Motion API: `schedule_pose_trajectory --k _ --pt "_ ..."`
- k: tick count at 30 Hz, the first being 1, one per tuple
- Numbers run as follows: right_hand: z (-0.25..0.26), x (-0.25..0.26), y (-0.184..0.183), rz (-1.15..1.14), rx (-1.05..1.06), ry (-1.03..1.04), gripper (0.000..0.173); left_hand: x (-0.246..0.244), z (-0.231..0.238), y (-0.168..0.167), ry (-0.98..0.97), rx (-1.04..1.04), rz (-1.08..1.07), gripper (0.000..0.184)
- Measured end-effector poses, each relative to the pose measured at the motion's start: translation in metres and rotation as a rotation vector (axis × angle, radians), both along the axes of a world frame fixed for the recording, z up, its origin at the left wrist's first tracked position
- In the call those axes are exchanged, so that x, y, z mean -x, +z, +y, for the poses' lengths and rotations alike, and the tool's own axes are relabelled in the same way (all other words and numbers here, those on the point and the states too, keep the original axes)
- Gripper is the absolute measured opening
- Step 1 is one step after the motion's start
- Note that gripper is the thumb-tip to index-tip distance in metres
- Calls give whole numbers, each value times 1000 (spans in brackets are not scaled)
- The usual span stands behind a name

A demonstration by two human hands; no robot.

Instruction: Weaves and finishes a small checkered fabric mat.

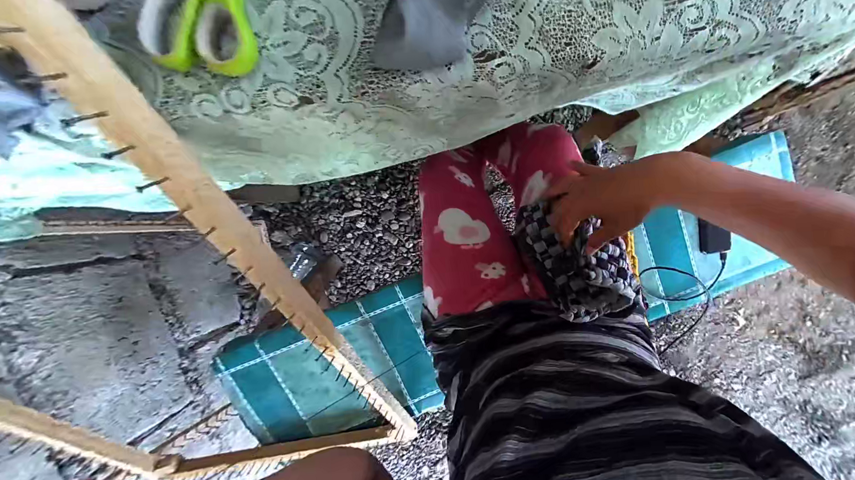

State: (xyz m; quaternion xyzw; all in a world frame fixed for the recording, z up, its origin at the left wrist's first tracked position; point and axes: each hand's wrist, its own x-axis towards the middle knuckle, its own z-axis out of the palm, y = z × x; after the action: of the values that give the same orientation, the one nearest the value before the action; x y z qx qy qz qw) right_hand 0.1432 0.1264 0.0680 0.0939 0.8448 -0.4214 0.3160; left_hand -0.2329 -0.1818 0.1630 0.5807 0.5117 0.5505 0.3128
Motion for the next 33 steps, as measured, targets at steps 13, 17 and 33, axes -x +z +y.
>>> schedule_pose_trajectory --k 13,17,33 --pt "-106 -52 55 780 -500 -1024 17 -32 35 1 189 -132 38 4" --pt "-145 -39 67 823 -891 -1194 17 -131 73 12 -152 -120 -9 9" --pt "-170 -41 64 1034 -961 -1382 14 -251 116 -6 -221 177 -76 4"
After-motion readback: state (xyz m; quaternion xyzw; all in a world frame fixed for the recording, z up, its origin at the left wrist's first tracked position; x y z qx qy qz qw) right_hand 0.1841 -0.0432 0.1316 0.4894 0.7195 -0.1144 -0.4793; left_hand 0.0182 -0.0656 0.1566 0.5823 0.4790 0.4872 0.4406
